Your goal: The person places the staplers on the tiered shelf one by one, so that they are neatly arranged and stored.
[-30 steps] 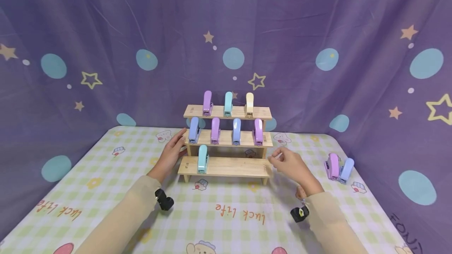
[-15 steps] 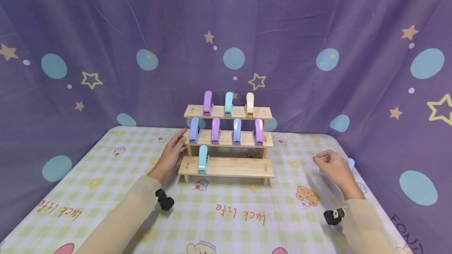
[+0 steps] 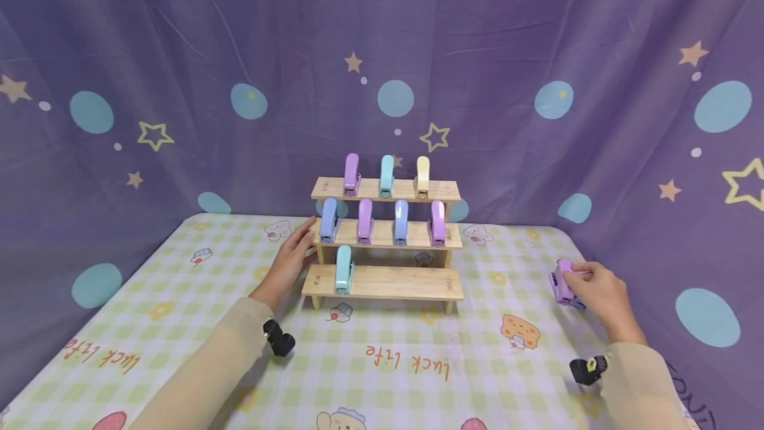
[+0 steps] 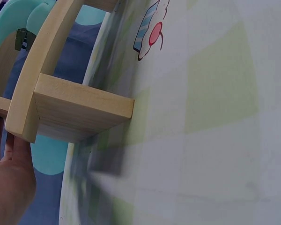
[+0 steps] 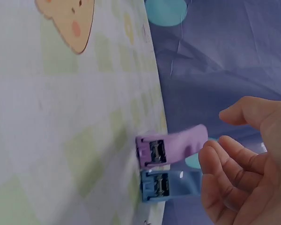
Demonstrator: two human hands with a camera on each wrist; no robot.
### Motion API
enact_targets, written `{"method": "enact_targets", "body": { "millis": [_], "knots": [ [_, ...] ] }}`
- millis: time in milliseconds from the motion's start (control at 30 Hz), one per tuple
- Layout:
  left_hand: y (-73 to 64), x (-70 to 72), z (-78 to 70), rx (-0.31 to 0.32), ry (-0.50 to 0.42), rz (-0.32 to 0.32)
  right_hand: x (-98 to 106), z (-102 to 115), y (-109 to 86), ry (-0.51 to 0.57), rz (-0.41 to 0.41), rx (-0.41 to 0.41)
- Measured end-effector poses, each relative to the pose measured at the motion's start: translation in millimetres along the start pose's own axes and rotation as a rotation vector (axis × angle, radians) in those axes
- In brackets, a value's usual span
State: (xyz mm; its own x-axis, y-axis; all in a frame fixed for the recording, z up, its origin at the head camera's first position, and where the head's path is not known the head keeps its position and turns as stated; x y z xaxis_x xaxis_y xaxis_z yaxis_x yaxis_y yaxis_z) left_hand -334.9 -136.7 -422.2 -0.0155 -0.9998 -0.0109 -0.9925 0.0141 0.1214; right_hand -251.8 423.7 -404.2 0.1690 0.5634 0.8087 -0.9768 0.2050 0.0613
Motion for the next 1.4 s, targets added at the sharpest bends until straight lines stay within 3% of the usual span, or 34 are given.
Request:
{"method": "enact_targets", "body": {
  "millis": [400, 500, 733, 1400],
  "knots": [
    [-1.3, -0.7, -1.8, 0.009, 0.012, -0.001, -1.8, -12.1, 3.2, -0.007, 0.067, -0.087],
    [-0.9, -0.6, -1.9, 0.002, 0.01, 0.004, -2.8, -13.6, 5.8, -0.024, 0.075, -0.074],
    [-0.8, -0.2, -3.7, 0.004, 0.008, 0.011, -8.5, -16.4, 12.8, -0.134, 0.004, 0.049],
    [-0.3, -1.0, -0.7, -0.015, 0.026, 0.009, -14.8, -17.2, 6.4, -0.15, -0.004, 0.068]
  ]
}}
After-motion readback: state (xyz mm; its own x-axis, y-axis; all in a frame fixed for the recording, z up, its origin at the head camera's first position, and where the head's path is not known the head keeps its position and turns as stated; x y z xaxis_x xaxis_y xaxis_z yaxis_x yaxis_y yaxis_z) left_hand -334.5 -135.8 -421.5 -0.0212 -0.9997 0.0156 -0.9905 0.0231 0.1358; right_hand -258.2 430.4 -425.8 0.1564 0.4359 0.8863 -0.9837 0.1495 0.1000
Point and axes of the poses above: each hand's wrist, its own y-axis towards the middle knuckle, its own x-axis out of the back of the hand, z = x × y, the point moved 2 cm from there along y, towards the middle knuckle, and after that the axes turned 1 degree about -x, right-handed, at the moved point
